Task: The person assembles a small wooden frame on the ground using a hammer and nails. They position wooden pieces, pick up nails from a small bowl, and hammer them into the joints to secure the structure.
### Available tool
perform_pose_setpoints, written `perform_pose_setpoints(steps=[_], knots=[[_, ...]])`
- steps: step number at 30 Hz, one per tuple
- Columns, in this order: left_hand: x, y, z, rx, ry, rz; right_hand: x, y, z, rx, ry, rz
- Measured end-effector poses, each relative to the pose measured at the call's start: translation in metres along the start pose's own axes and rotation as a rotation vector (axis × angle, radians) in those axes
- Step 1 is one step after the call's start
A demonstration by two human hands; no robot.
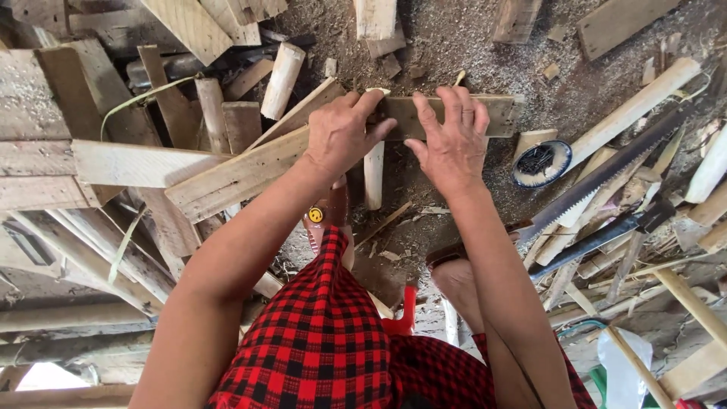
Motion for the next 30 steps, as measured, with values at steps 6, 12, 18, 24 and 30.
perform_pose_setpoints(steps=[6, 12, 18, 24, 30], knots=[[0.006, -0.005, -0.001, 0.087, -0.087, -0.096, 0.002, -0.005, 0.0, -0.021, -0.032, -0.049], [0.006, -0.005, -0.001, 0.204, -0.146, -0.116, 0.003, -0.005, 0.001, -0.019, -0.049, -0.037], [0.006, 0.023, 0.0, -0.377, 0.048, 0.219, 0.002, -0.004, 0.001, -0.014, -0.05, -0.047], [-0.004, 0.02, -0.009, -0.555, -0.008, 0.358, 0.003, -0.002, 0.004, 0.003, -0.066, -0.046], [-0.01, -0.002, -0.008, -0.542, -0.103, 0.178, 0.006, 0.001, 0.006, -0.019, -0.084, -0.034]])
Point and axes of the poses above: each hand's wrist, its own z-axis away from the middle knuckle, its own y-axis out of the back of the hand, x = y × z, the point moved 2 cm from there along -z, towards the middle knuckle
